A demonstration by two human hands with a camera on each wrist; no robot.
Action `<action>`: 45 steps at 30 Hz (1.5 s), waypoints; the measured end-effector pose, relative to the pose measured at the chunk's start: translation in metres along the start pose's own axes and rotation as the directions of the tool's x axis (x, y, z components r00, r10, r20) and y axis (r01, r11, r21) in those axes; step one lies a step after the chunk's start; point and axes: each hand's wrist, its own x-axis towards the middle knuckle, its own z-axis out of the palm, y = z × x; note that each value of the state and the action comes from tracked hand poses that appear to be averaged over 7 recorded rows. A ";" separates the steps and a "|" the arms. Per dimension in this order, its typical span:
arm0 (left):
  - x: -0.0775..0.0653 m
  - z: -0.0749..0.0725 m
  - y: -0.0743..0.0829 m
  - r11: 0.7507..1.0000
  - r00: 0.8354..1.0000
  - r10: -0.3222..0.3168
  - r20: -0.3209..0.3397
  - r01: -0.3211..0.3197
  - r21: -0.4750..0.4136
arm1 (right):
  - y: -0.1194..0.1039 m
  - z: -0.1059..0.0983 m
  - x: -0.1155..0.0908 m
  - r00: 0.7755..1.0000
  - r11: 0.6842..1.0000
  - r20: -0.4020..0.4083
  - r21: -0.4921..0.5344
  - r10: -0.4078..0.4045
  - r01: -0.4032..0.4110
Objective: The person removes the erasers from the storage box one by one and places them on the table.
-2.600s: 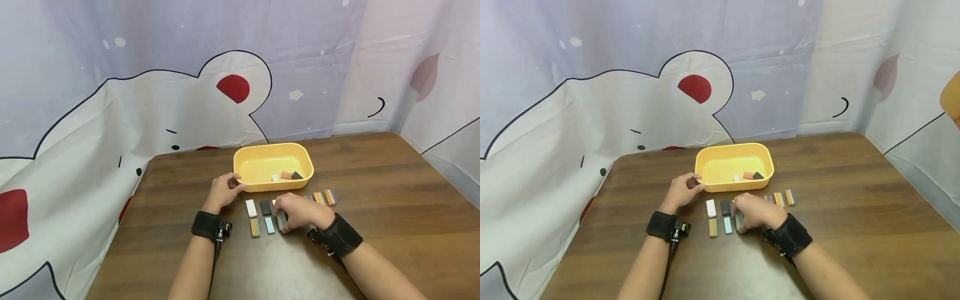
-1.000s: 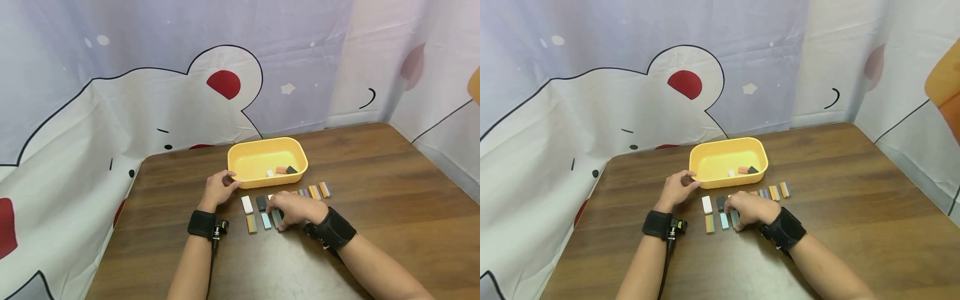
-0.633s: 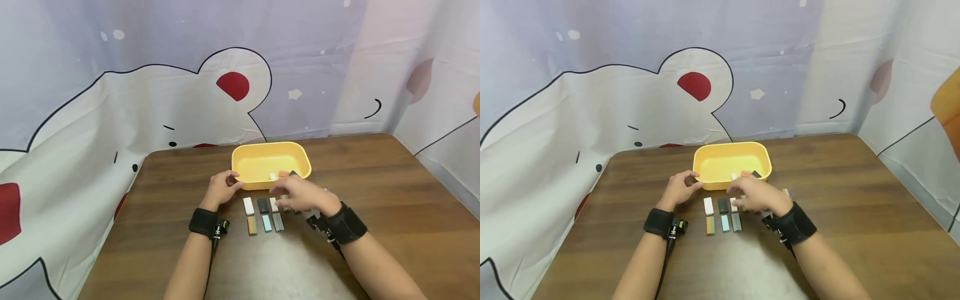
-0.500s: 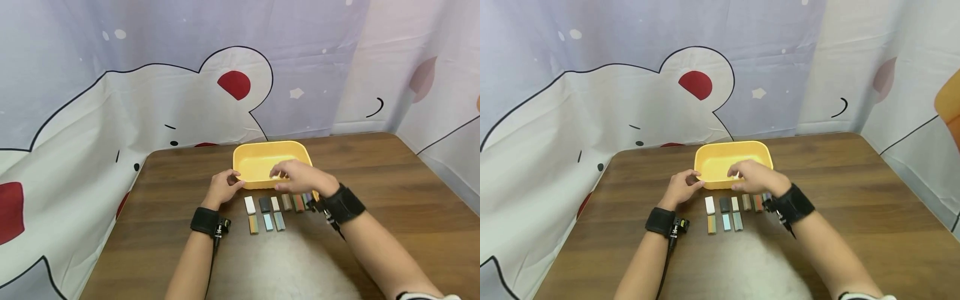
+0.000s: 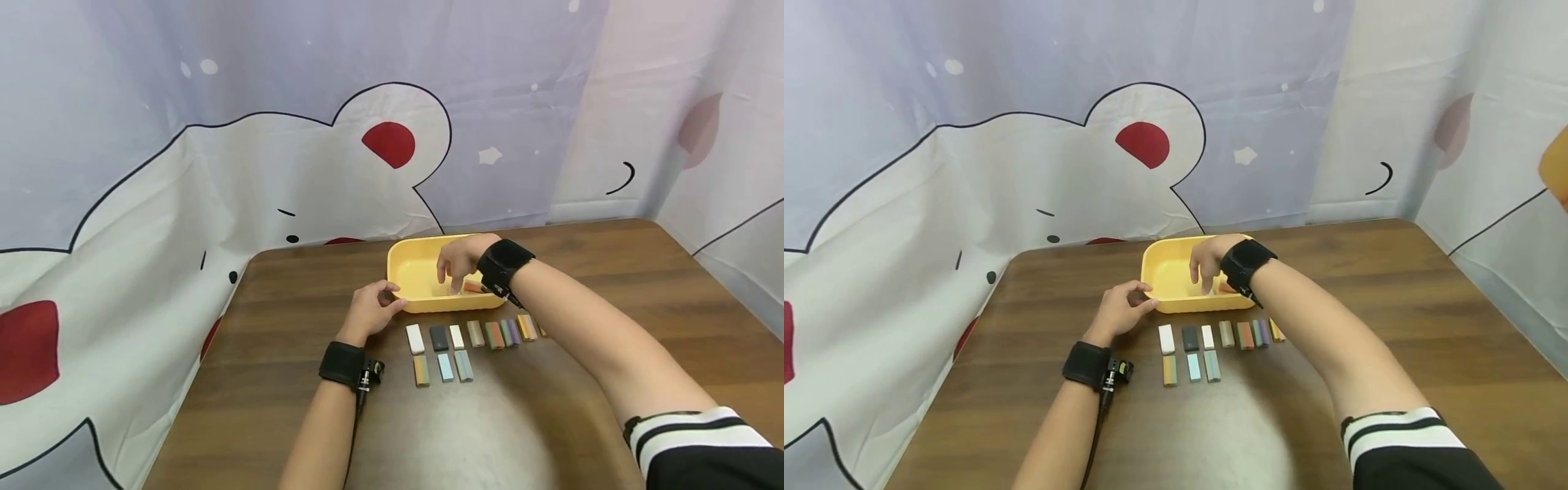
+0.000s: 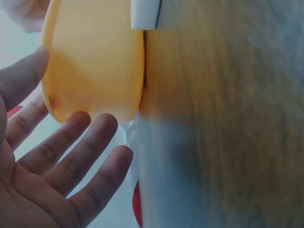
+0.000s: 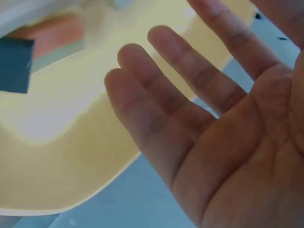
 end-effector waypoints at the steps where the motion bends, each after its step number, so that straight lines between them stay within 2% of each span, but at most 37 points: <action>1: -0.001 0.001 0.000 1.000 1.000 -0.003 0.000 0.003 -0.001 | 0.001 0.001 0.005 1.000 1.000 0.017 0.004 0.024 -0.024; 6: -0.005 0.003 -0.005 1.000 1.000 -0.007 -0.014 0.007 -0.004 | 0.000 0.010 0.024 0.991 0.995 0.094 -0.032 0.098 -0.095; 11: -0.008 0.002 -0.007 1.000 1.000 -0.005 -0.017 0.005 -0.001 | -0.004 0.015 0.034 0.984 0.993 0.139 -0.055 0.113 -0.106; 17: -0.006 -0.002 -0.003 1.000 1.000 -0.001 -0.017 0.001 0.002 | -0.007 0.014 0.032 0.986 0.992 0.118 -0.065 0.117 -0.110; 24: -0.004 -0.004 -0.001 1.000 1.000 -0.003 -0.014 0.003 0.003 | -0.008 0.014 0.025 0.993 0.987 0.077 -0.139 0.094 -0.082; 30: -0.005 -0.003 -0.003 1.000 1.000 -0.005 -0.011 0.005 0.010 | -0.010 0.019 0.024 0.994 0.989 0.082 -0.135 0.075 -0.064; 36: -0.005 -0.004 -0.004 1.000 1.000 0.007 -0.013 -0.007 0.019 | -0.011 0.018 0.020 0.997 0.987 0.051 -0.147 0.065 -0.057; 45: -0.006 -0.002 -0.003 1.000 1.000 -0.015 -0.010 0.015 0.019 | -0.004 0.018 0.023 0.999 0.990 0.039 -0.137 0.034 -0.029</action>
